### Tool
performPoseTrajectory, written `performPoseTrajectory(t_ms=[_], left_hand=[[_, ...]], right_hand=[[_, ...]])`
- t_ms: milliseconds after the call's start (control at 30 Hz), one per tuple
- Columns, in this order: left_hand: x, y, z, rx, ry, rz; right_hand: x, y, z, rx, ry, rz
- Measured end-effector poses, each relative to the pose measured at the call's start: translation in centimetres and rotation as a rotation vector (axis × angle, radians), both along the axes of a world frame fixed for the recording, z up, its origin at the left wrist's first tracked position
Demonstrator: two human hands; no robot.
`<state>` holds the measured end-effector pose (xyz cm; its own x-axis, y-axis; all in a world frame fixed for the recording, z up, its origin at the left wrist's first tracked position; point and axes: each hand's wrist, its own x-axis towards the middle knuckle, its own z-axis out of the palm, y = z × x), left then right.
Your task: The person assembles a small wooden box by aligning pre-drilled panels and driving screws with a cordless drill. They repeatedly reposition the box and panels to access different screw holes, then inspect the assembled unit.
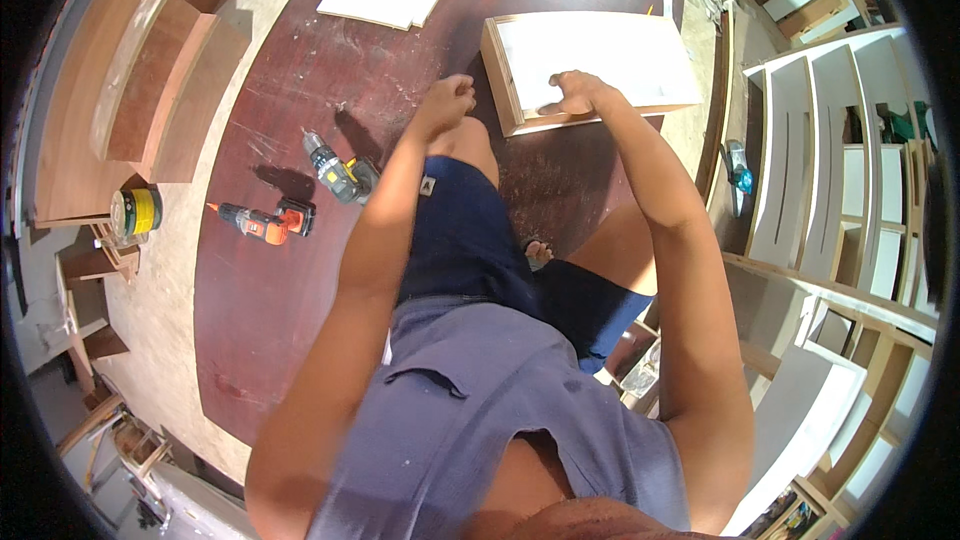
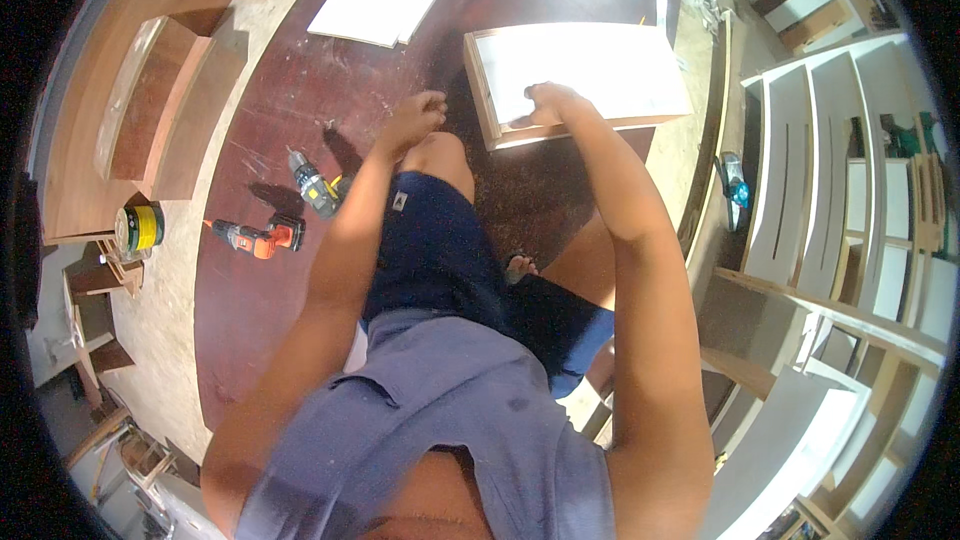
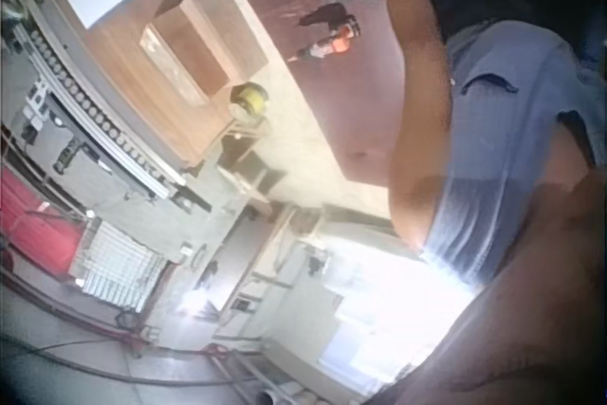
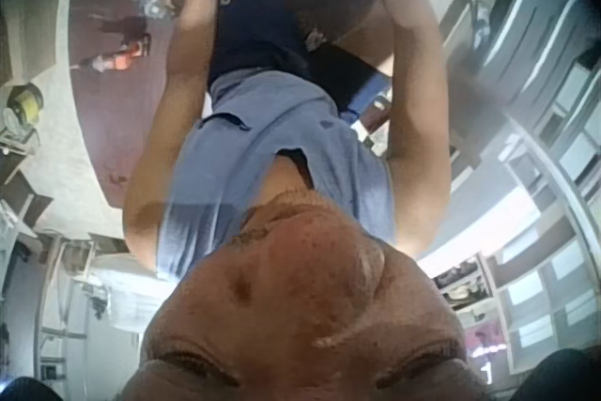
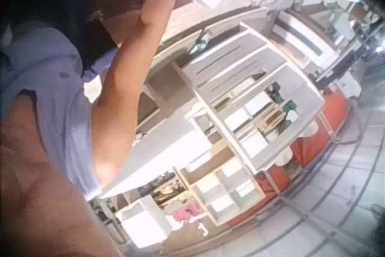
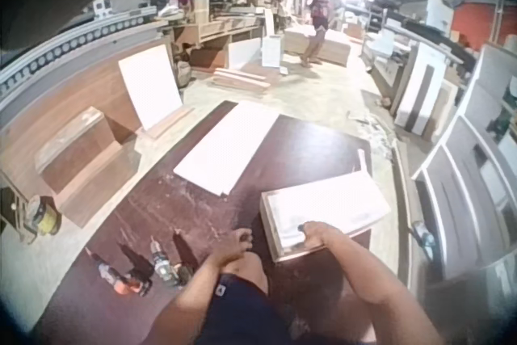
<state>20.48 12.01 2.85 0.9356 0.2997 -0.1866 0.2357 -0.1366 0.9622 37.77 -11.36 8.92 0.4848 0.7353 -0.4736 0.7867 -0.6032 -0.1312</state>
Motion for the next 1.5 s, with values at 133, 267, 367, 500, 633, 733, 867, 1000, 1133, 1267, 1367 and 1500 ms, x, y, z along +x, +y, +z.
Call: performPoseTrajectory(t_ms=[133,267,367,500,633,733,867,1000,1133,1267,1367,1500], left_hand=[[7.1,-5.1,-0.3,-0.683,0.125,0.654],[5.5,-4.6,-7.8,-0.617,0.196,0.647],[0.9,-7.7,-8.2,-0.791,0.312,0.669],[-1.9,-9.0,-10.9,-0.664,0.398,0.674],[0.3,-8.5,-13.2,-0.362,0.278,0.765],[2.2,-9.3,-8.4,-0.600,-0.100,0.702],[5.1,-7.7,7.3,-0.363,-0.443,0.364],[7.5,-5.7,19.2,-0.054,-0.478,0.175],[10.1,-5.6,22.6,0.078,-0.552,-0.112],[9.4,-6.7,22.9,0.180,-0.466,-0.156],[8.8,-7.4,22.7,0.319,-0.508,-0.062],[8.6,-6.6,22.1,0.404,-0.612,-0.105]], right_hand=[[0.4,3.7,-4.0,0.013,0.148,-0.271],[-2.7,7.4,-8.9,0.148,0.112,-0.364],[-3.1,5.8,-12.5,0.267,0.087,-0.499],[-3.9,5.8,-11.5,0.356,0.073,-0.569],[-4.2,7.3,-5.7,0.466,0.042,-0.471],[-2.0,6.7,0.6,0.530,0.039,-0.566],[3.1,3.7,7.5,0.824,0.354,-0.660],[2.0,1.0,19.8,1.109,0.741,-0.846],[0.6,-4.2,19.2,1.462,1.018,-0.923],[-2.3,-5.2,16.0,1.715,0.987,-1.000],[-1.6,-5.0,13.6,1.780,0.835,-1.046],[-1.7,-5.0,12.4,1.923,0.771,-0.918]])
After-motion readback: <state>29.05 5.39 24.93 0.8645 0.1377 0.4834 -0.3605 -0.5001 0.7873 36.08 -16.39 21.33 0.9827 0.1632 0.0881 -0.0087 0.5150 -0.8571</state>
